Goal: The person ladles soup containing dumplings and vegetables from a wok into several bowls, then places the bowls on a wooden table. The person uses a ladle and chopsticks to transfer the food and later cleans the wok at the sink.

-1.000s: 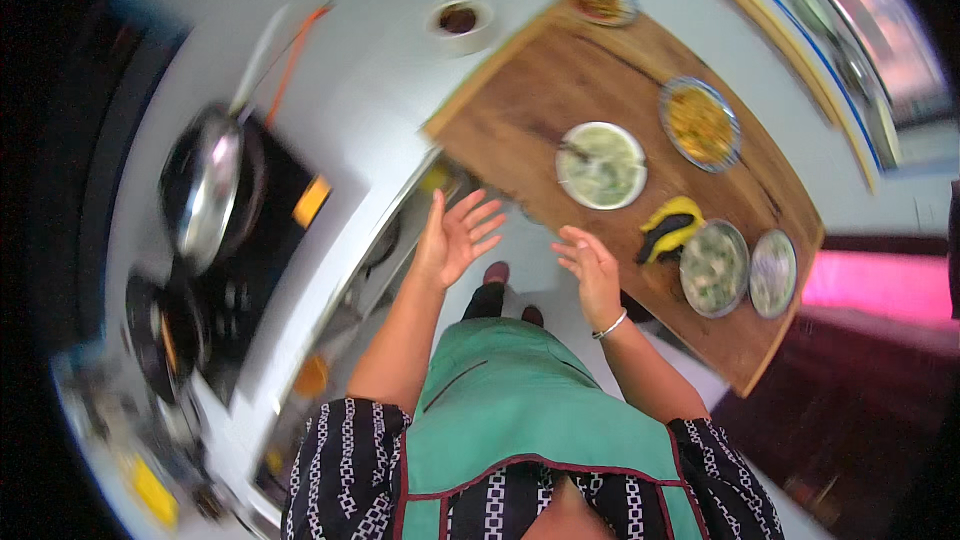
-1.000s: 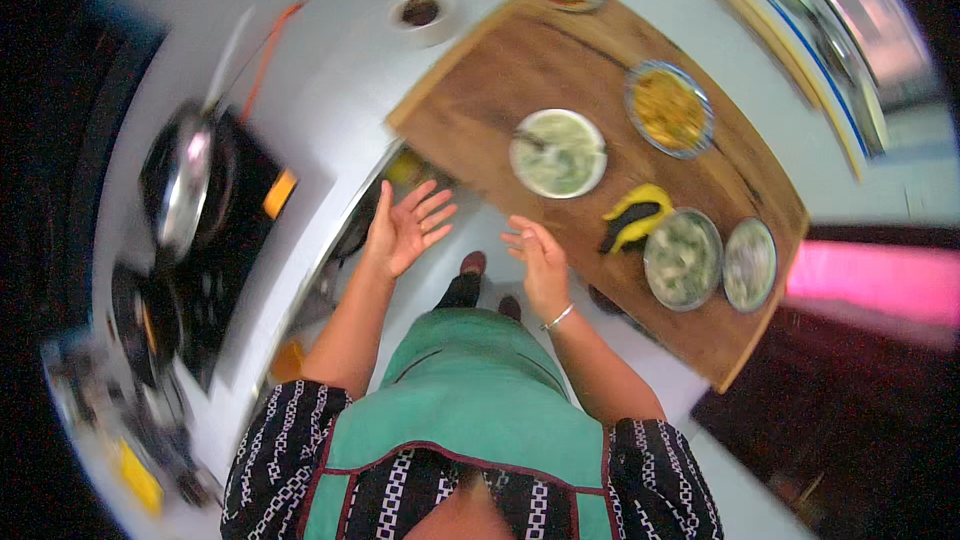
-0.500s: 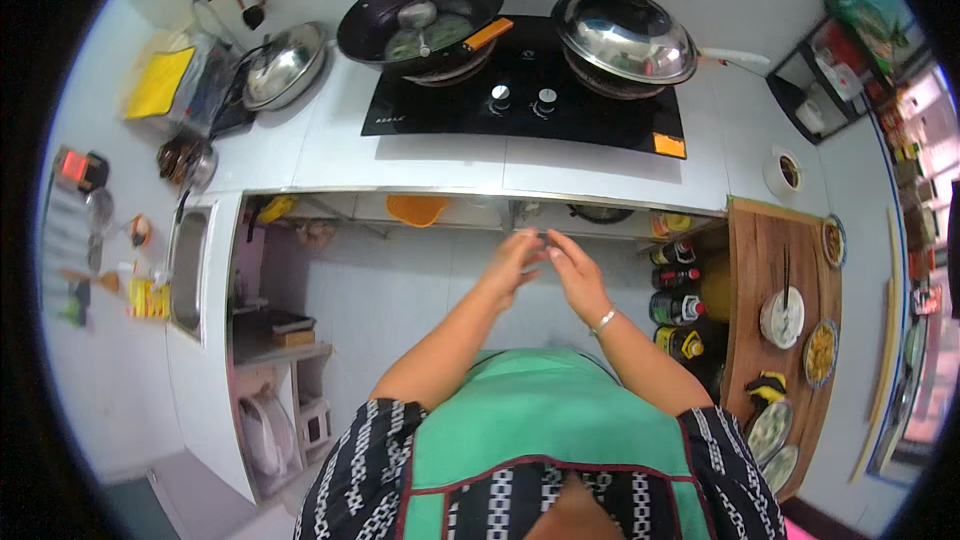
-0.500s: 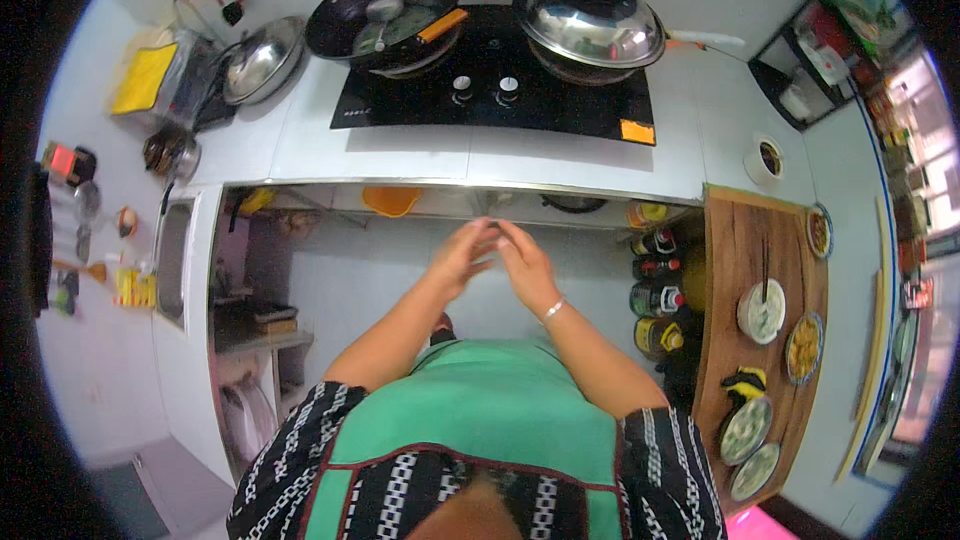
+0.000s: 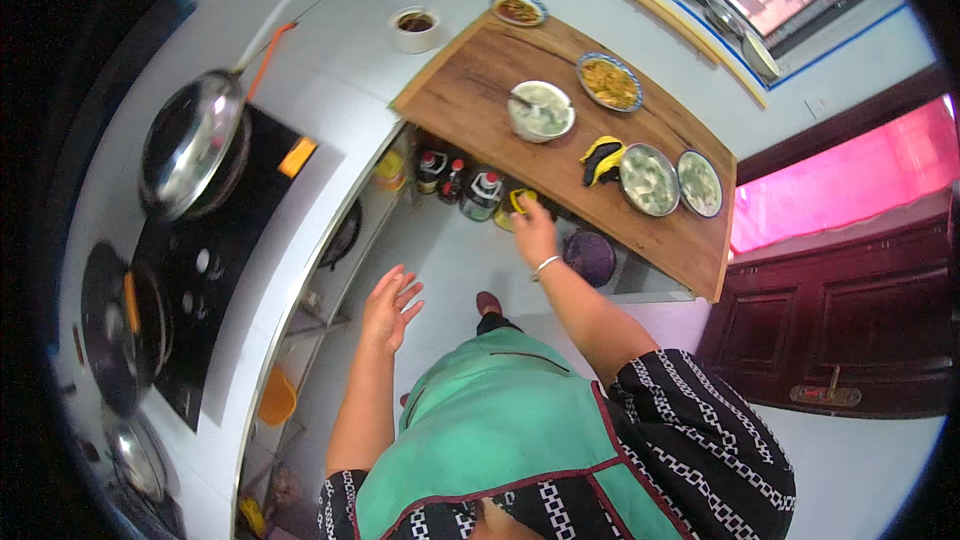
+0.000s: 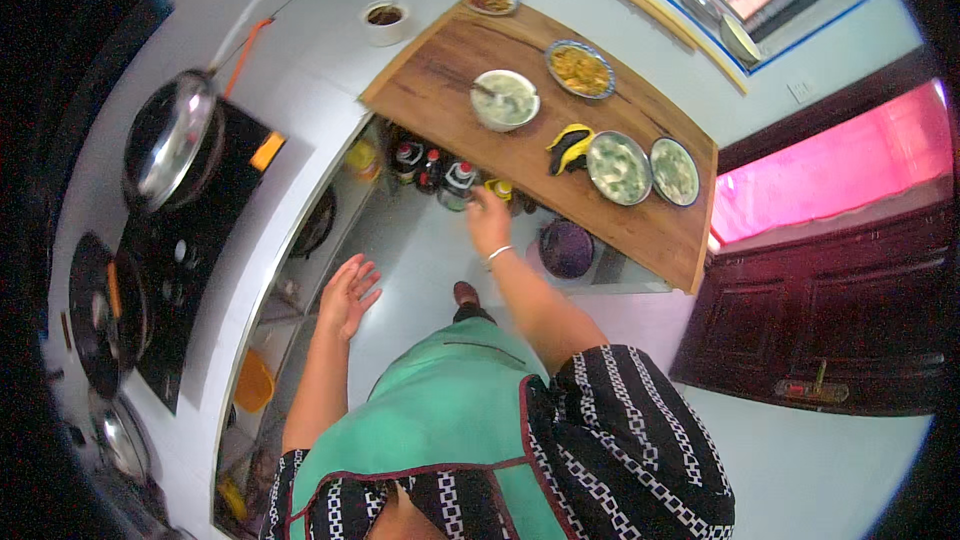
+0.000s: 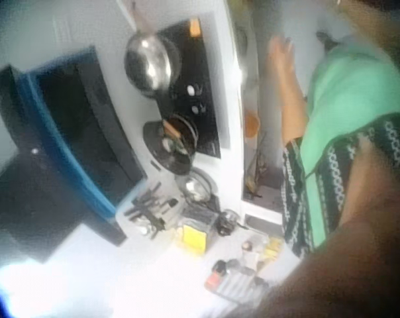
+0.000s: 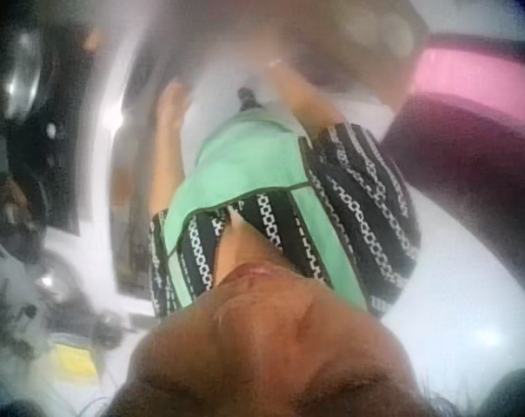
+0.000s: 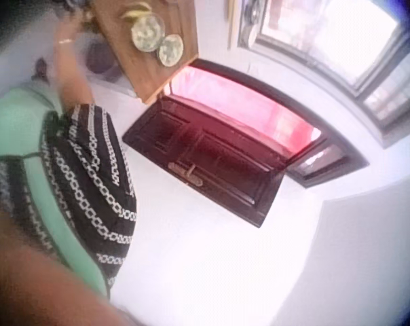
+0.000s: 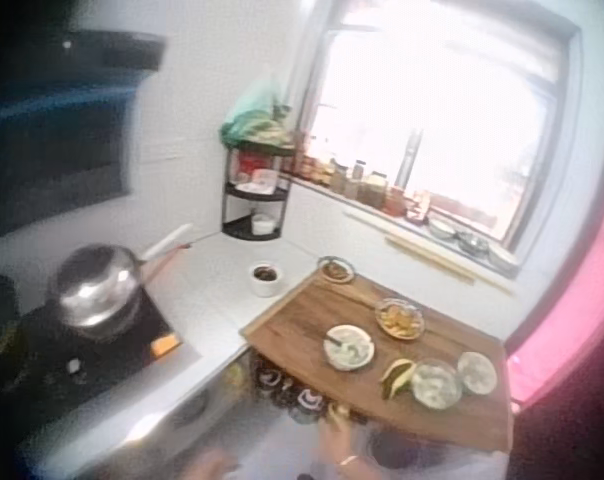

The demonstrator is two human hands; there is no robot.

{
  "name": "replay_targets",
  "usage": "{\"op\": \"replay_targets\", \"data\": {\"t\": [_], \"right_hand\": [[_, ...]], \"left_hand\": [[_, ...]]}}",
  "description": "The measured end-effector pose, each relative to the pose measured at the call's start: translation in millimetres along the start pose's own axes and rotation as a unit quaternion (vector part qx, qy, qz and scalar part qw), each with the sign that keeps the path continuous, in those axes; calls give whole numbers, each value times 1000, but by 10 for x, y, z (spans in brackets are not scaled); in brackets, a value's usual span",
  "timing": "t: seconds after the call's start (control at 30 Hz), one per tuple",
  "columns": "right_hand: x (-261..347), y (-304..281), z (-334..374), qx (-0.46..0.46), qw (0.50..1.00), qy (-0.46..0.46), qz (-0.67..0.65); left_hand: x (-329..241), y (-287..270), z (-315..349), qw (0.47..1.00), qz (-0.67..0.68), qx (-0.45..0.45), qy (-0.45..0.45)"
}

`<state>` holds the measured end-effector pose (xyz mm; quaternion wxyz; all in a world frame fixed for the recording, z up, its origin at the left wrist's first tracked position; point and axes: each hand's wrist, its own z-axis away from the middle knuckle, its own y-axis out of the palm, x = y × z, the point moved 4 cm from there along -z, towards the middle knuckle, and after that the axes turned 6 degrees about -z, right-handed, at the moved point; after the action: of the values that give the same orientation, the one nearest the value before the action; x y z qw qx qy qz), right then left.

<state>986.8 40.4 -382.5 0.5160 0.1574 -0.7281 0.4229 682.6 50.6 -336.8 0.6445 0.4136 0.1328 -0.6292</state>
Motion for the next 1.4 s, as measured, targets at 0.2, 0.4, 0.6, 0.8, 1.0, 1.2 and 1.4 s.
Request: {"op": "replay_targets", "data": {"t": [0.2,0.4,0.6,0.8,1.0,1.2,1.4], "right_hand": [[-775,-1089,-1210,-121,974,137,137],[-1089,-954,-1895,-150,951,226,151],[-1002,-842,-2445,-108,977,96,154],[-847,-884,-2730,44,958,83,270],[-192,-899,-1614,357,857,-5,372],[445,-171,40,545,830,101,-55],[2021,1141,1847,681,729,-28,-69]], "left_hand": [[212,1233,-851,992,-64,84,-77],[311,1452,-1051,990,-79,35,-112],[364,1304,-1112,992,-54,-23,-110],[352,1316,-1086,992,-59,-25,-107],[254,1156,-842,994,-60,6,-92],[230,409,-47,997,-73,11,-38],[153,-1200,1375,984,-161,-69,34]]}}
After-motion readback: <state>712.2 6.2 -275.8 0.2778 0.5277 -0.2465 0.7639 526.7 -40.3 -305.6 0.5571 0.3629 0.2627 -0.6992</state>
